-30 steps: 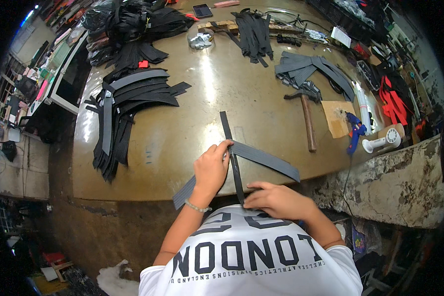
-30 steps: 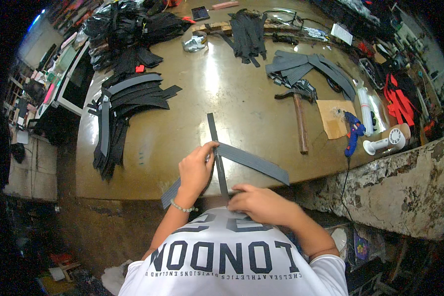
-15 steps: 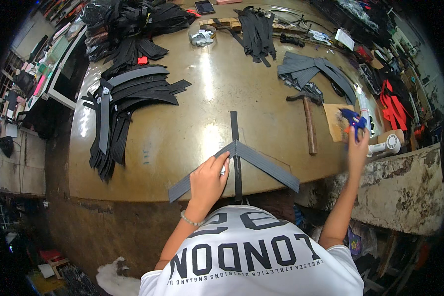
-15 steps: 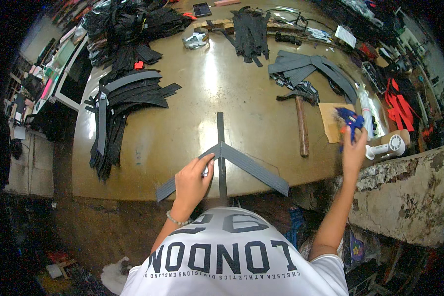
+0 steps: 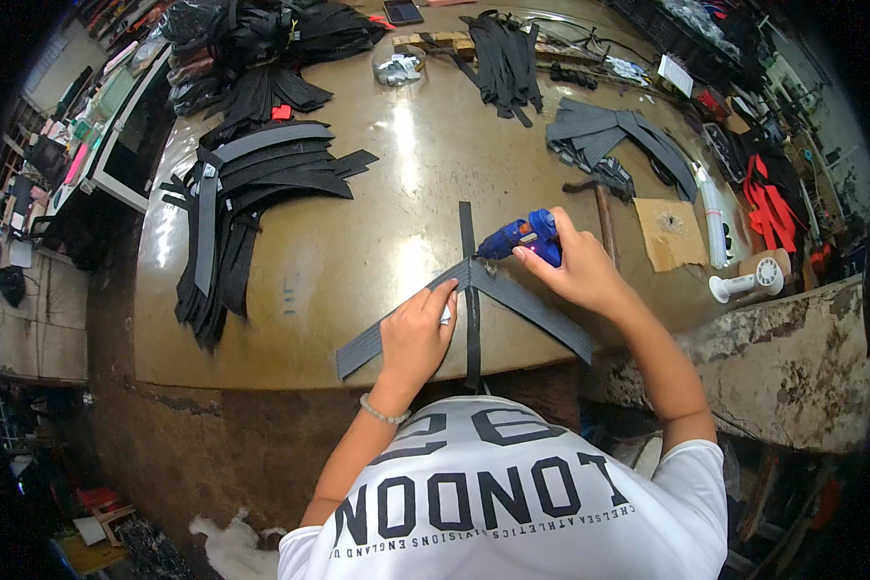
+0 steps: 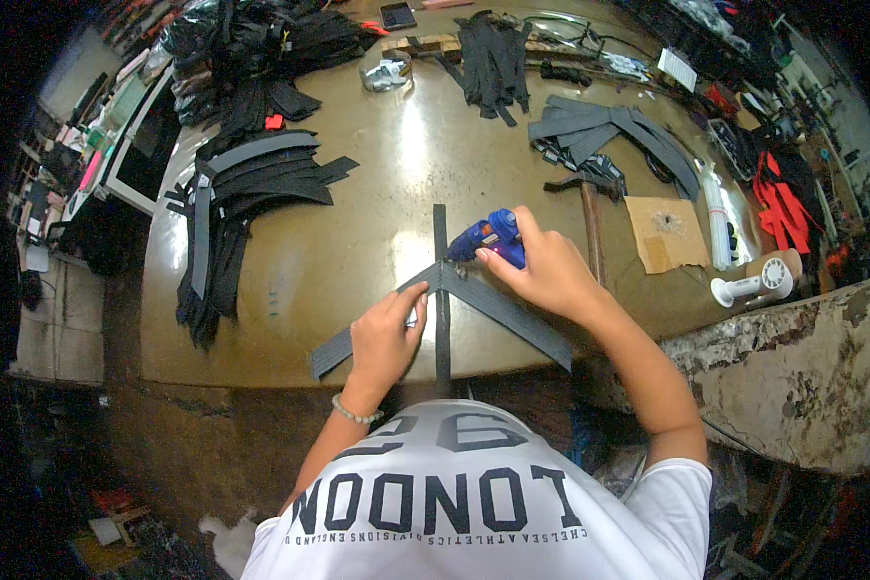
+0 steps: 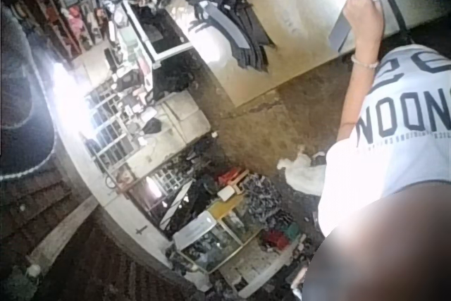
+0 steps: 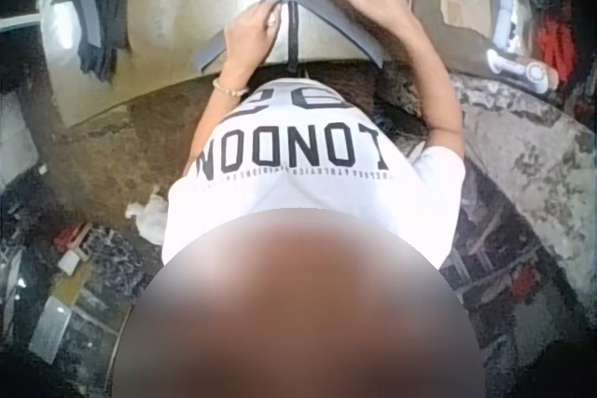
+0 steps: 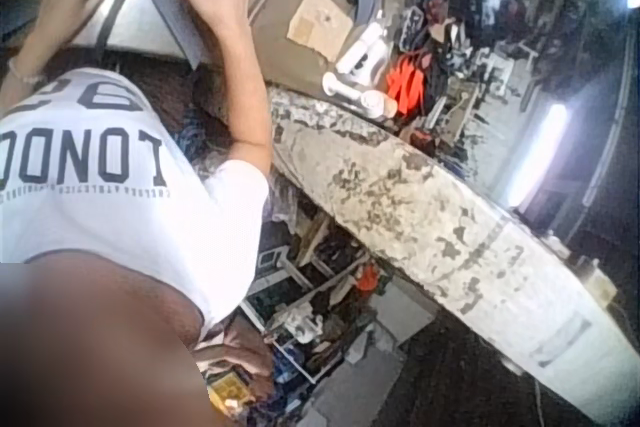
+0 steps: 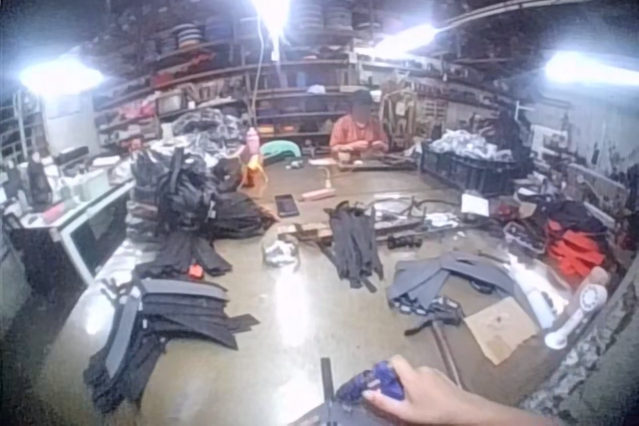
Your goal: The person repeatedly assembles black fabric straps by applying hot glue to small rectangular inserts and attaching them to the straps. They use a hammer to press the inserts into place and set finished straps aside on the table.
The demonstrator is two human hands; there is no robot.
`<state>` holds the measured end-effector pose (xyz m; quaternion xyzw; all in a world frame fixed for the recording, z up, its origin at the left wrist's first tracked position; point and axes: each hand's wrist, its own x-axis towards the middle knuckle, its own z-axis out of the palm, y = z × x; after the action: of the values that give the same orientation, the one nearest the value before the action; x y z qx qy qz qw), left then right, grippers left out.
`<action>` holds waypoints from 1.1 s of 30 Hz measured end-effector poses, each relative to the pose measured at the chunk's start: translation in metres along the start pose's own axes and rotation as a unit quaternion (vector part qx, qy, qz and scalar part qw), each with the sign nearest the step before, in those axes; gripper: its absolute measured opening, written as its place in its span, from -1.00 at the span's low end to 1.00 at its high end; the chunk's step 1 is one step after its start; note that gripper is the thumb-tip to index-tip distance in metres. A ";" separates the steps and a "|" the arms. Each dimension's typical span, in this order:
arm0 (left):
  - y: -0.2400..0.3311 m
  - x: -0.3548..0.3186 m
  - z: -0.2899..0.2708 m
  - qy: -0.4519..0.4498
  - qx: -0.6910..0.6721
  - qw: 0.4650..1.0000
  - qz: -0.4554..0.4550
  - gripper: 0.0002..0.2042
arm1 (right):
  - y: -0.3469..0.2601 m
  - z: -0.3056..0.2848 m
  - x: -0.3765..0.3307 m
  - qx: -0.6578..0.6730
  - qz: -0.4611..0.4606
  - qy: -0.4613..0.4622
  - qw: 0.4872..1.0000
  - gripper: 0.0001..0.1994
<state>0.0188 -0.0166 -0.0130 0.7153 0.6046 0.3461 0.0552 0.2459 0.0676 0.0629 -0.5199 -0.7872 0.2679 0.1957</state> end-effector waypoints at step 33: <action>0.034 0.029 -0.029 -0.207 -0.631 0.667 -0.337 -0.29 | -0.049 0.031 -0.066 0.129 -0.104 0.171 0.971 -0.80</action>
<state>0.0313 -0.0087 0.0381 0.3102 0.4147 0.4462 0.7299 0.2183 -0.0153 0.0673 -0.4432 -0.7509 0.2525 0.4194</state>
